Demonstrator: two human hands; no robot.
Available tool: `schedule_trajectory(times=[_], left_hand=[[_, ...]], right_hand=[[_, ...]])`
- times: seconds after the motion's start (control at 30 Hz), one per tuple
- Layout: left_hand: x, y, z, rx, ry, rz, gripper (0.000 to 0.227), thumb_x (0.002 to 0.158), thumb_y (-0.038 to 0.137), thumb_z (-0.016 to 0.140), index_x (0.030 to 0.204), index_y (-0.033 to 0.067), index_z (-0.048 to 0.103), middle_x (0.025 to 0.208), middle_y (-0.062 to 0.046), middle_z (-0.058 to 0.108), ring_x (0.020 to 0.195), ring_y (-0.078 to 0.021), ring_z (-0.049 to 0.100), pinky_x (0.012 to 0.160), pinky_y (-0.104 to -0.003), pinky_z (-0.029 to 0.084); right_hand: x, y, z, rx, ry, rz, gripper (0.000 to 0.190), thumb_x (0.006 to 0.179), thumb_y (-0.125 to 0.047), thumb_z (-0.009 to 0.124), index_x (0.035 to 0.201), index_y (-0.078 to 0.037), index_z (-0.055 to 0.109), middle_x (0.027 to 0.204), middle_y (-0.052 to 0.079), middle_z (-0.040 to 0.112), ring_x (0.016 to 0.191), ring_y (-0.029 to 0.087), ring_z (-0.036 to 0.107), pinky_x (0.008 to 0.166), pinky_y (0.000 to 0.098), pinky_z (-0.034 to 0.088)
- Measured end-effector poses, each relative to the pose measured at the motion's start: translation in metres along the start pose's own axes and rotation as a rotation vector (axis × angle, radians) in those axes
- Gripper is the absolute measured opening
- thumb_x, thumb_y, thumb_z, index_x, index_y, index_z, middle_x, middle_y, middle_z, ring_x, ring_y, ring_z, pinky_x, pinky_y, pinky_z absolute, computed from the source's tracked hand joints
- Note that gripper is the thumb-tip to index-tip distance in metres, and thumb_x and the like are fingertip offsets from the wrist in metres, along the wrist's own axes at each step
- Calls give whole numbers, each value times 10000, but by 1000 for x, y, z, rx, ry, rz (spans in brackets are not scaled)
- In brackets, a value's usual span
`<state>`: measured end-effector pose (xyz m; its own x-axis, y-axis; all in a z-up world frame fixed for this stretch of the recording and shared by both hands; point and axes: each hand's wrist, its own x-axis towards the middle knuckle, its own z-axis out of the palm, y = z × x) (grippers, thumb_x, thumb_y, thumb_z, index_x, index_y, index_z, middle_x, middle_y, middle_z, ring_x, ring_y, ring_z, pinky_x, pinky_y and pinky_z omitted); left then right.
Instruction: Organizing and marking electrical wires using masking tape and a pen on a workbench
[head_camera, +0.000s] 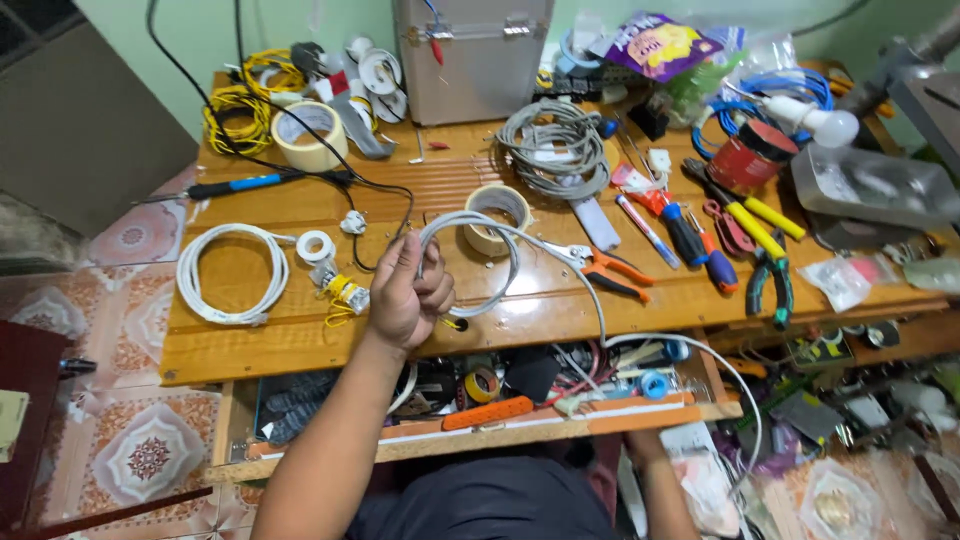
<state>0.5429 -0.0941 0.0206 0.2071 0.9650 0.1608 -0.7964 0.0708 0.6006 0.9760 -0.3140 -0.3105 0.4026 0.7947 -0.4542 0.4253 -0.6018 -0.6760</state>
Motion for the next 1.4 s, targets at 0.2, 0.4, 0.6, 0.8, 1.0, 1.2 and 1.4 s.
schedule_trajectory(times=[0.2, 0.4, 0.6, 0.8, 1.0, 1.2, 1.4], left_hand=[[-2, 2, 9, 50, 7, -47, 337, 1110, 375, 433, 947, 86, 493, 519, 68, 184, 367, -44, 202, 331, -209, 216], [0, -5, 5, 42, 2, -27, 317, 1110, 346, 431, 954, 79, 499, 526, 71, 174, 370, -46, 194, 328, -208, 219], [3, -7, -2, 33, 13, -49, 309, 1115, 339, 415, 974, 75, 494, 536, 67, 164, 372, -44, 186, 324, -205, 214], [4, -8, 0, 91, 39, -10, 310, 1126, 299, 397, 962, 61, 510, 528, 63, 173, 378, -46, 177, 327, -210, 212], [9, -10, -5, 105, 88, -2, 312, 1122, 291, 414, 955, 46, 511, 527, 59, 173, 383, -53, 168, 332, -216, 202], [8, -12, -2, 117, 119, -33, 337, 1118, 333, 415, 966, 51, 518, 544, 73, 191, 382, -39, 190, 333, -206, 208], [2, -10, 4, 153, 129, -104, 359, 1044, 431, 526, 921, 95, 493, 584, 49, 235, 412, -68, 210, 380, -249, 161]], right_hand=[[14, 45, 109, -36, -78, -15, 391, 978, -356, 594, 1264, -128, 732, 1265, 86, 766, 1177, 235, 668, 1000, 349, 465], [-20, 46, 128, -72, -91, 12, 372, 963, -363, 610, 1225, -142, 753, 1225, 62, 788, 1128, 205, 682, 964, 331, 480], [-52, 0, 109, -95, -113, 26, 353, 947, -370, 627, 1186, -156, 775, 1186, 39, 810, 1078, 175, 696, 927, 313, 495], [-23, 20, 95, -187, -201, -8, 335, 931, -376, 644, 1147, -169, 796, 1146, 15, 831, 1028, 145, 710, 890, 295, 509], [19, 58, 92, -274, -331, -55, 318, 915, -383, 661, 1107, -183, 818, 1106, -8, 853, 978, 115, 724, 853, 277, 524], [4, 24, 43, -318, -415, -63, 302, 899, -390, 677, 1068, -197, 839, 1066, -32, 875, 929, 86, 737, 816, 259, 539], [-48, -121, -97, -402, -494, -85, 288, 884, -396, 694, 1028, -211, 860, 1026, -55, 896, 879, 56, 751, 779, 240, 554]])
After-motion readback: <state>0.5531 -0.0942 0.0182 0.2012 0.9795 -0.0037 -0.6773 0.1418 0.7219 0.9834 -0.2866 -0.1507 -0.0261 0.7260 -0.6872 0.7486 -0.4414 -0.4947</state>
